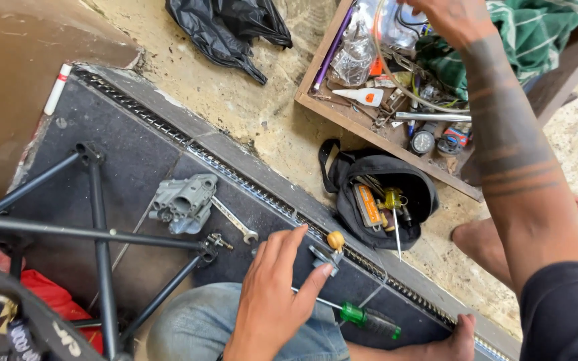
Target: Disassembling and inspecting the components of a motorcycle carburetor body using a screwdriver.
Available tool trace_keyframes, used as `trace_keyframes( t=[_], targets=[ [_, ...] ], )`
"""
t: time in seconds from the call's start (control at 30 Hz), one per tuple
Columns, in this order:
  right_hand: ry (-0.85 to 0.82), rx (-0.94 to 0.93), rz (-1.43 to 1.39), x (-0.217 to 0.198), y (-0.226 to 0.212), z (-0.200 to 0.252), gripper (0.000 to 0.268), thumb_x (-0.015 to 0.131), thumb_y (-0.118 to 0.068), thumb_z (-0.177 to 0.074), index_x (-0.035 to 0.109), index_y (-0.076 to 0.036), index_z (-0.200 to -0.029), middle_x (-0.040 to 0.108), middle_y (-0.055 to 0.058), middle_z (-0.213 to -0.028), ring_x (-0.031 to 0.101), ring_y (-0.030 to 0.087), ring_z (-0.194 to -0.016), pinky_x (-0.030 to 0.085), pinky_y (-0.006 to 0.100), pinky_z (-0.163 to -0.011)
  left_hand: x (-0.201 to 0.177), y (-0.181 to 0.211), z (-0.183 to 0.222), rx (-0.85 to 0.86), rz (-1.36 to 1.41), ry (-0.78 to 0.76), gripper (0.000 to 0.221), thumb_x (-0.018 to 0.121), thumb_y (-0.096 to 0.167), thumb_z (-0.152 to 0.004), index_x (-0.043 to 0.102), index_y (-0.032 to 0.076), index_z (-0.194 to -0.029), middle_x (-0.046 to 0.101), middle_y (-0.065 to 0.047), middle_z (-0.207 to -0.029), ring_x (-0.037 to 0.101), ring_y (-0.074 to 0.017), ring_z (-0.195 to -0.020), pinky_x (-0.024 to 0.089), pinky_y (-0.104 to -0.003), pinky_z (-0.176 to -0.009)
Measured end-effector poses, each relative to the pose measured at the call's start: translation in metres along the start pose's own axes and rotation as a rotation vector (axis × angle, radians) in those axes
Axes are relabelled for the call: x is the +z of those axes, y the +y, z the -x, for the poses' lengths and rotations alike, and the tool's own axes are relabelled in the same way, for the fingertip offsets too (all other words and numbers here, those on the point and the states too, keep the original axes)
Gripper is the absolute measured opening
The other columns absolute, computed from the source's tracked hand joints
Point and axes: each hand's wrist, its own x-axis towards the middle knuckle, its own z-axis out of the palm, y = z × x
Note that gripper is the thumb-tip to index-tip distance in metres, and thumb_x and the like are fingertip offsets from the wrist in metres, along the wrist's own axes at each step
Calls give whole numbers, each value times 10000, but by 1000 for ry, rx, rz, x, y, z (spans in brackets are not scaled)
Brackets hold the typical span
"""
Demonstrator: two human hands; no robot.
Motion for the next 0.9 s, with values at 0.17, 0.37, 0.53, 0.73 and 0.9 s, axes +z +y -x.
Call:
trace_keyframes(
  t=[0.17, 0.37, 0.53, 0.73, 0.9],
  targets=[
    [-68, -3, -257, 0, -55, 82, 132, 628, 61, -990, 642, -16, -1096, 698, 83, -990, 651, 120, -813, 561, 205, -775, -5, 7, 0, 89, 18, 92, 510, 685, 292, -889, 585, 3, -1297, 654, -135, -1195, 641, -315, -1043, 505, -393, -902],
    [-194, -53, -699, 12, -106, 187, 179, 636, 43, -940, 646, -65, -1082, 709, 91, -993, 721, 155, -889, 608, 233, -799, -6, 7, 7, 248, 35, 183, 426, 649, 238, -925, 588, -5, -1269, 642, -152, -1169, 631, -330, -1043, 504, -402, -905],
    [-136, -3, -580, 11, -145, 229, 164, 658, 33, -949, 675, -32, -1098, 727, 99, -963, 707, 133, -826, 587, 203, -763, -2, 3, 10, 239, 75, 202, 419, 632, 254, -926, 602, 13, -1268, 642, -127, -1154, 639, -290, -1026, 508, -382, -899],
    [84, 77, -212, 17, -134, 217, 228, 640, 3, -931, 690, -7, -1154, 685, 121, -851, 615, 102, -713, 407, 209, -654, -10, 8, 6, 103, 91, 107, 461, 643, 345, -978, 642, 9, -1295, 646, -184, -1117, 664, -369, -1054, 520, -466, -899],
    [160, 176, -525, 82, -118, 248, 254, 681, -7, -893, 723, 16, -1143, 745, 141, -903, 733, 131, -785, 578, 225, -734, -18, 3, -2, 153, 101, 163, 441, 605, 296, -1011, 606, -24, -1314, 627, -205, -1102, 664, -371, -1009, 546, -484, -850]
  ],
)
